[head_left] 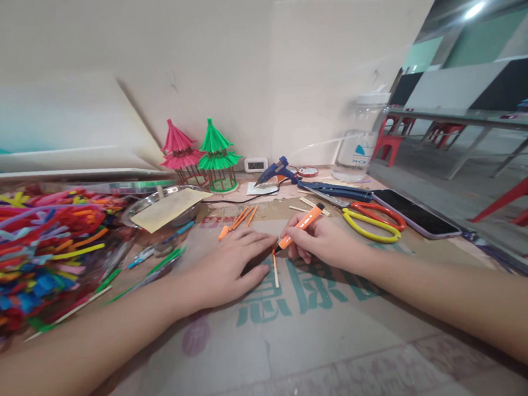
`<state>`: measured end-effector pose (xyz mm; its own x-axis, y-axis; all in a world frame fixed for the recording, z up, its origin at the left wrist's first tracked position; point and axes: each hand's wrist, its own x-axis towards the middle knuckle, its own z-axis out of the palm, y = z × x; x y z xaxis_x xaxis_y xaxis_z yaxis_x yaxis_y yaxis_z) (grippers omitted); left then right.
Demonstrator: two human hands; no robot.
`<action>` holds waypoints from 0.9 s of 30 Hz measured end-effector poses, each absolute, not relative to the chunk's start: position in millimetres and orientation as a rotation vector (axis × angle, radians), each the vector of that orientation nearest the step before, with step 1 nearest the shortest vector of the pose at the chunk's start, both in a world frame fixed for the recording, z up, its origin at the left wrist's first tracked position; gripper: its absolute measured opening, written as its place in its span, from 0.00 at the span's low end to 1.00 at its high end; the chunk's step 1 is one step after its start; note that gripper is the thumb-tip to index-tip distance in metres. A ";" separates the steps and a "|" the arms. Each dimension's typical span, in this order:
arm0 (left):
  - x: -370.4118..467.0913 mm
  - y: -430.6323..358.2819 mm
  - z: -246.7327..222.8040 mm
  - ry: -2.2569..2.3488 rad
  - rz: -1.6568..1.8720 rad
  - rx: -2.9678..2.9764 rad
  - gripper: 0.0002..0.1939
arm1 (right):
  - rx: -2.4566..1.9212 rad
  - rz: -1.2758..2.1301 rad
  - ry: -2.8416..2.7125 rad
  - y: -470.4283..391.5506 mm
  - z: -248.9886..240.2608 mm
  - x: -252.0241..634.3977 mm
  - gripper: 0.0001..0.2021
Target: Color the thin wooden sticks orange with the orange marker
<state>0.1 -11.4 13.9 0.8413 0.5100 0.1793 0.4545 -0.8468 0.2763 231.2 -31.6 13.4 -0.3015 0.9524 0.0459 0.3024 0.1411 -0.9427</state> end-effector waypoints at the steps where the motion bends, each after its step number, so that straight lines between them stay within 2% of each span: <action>1: 0.3 -11.9 14.3 0.749 0.373 2.774 0.23 | -1.214 1.176 -1.721 -31.5 13.4 231.2 0.06; 6: 0.5 -12.8 14.4 0.720 0.381 2.735 0.17 | -1.219 1.170 -1.732 -31.1 13.4 231.3 0.07; 13: -0.1 -10.0 12.3 0.712 0.391 2.763 0.18 | -1.165 1.278 -1.772 -31.5 10.7 233.0 0.07; 20: -0.5 -11.7 12.6 0.709 0.403 2.773 0.16 | -1.192 1.175 -1.730 -30.5 11.4 232.2 0.07; 27: -0.6 -11.7 13.6 0.711 0.400 2.764 0.18 | -1.157 1.273 -1.778 -31.2 10.0 233.7 0.08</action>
